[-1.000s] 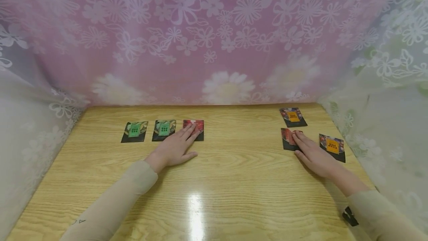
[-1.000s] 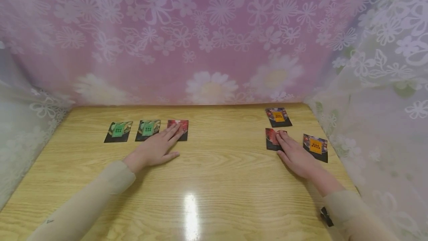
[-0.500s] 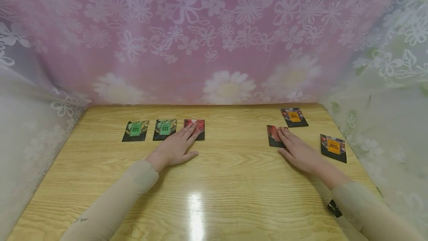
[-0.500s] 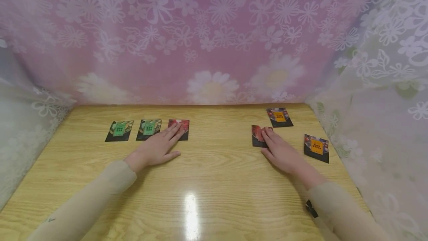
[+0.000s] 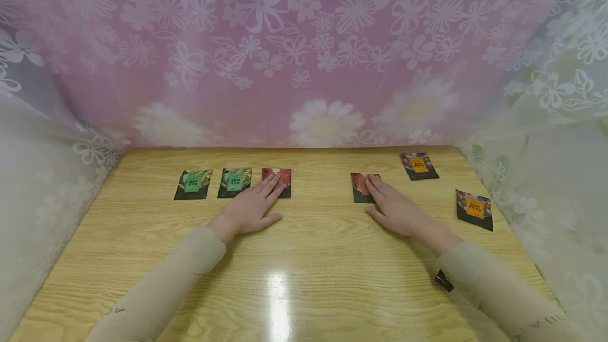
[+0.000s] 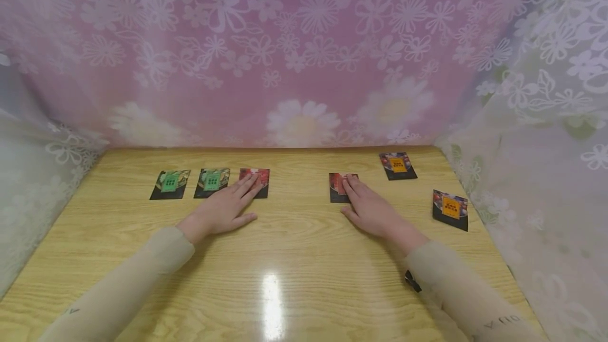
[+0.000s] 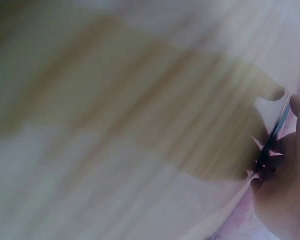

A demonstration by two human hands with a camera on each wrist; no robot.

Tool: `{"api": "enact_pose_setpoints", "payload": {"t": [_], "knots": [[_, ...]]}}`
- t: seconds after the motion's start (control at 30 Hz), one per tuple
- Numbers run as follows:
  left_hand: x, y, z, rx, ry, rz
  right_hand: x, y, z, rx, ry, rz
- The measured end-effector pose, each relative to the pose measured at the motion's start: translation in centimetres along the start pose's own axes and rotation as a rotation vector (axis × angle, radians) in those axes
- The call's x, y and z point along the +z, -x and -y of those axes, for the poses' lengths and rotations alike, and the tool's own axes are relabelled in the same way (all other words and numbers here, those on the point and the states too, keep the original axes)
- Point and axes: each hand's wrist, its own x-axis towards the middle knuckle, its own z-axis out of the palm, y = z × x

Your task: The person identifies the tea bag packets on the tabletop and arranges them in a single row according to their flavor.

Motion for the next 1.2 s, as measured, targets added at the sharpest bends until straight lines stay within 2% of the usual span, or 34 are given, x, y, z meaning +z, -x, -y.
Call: {"api": "enact_pose_setpoints", "payload": {"t": [0.23, 0.4, 0.63, 1.2], "knots": [[-0.1, 0.0, 0.0, 0.003, 0.004, -0.009, 0.5, -1.8, 1.8, -0.055, -0.012, -0.014], [-0.1, 0.1, 0.0, 0.015, 0.022, -0.029, 0.8, -2.8, 2.9, -0.049, -0.011, 0.022], [-0.2, 0.1, 0.1, -0.007, 0.02, 0.003, 0.5, -3.8, 4.5, -0.076, -0.012, 0.023], [-0.3, -0.1, 0.1, -0.003, -0.007, 0.021, 0.7, -5.9, 7.3, -0.098, 0.028, 0.067]]}}
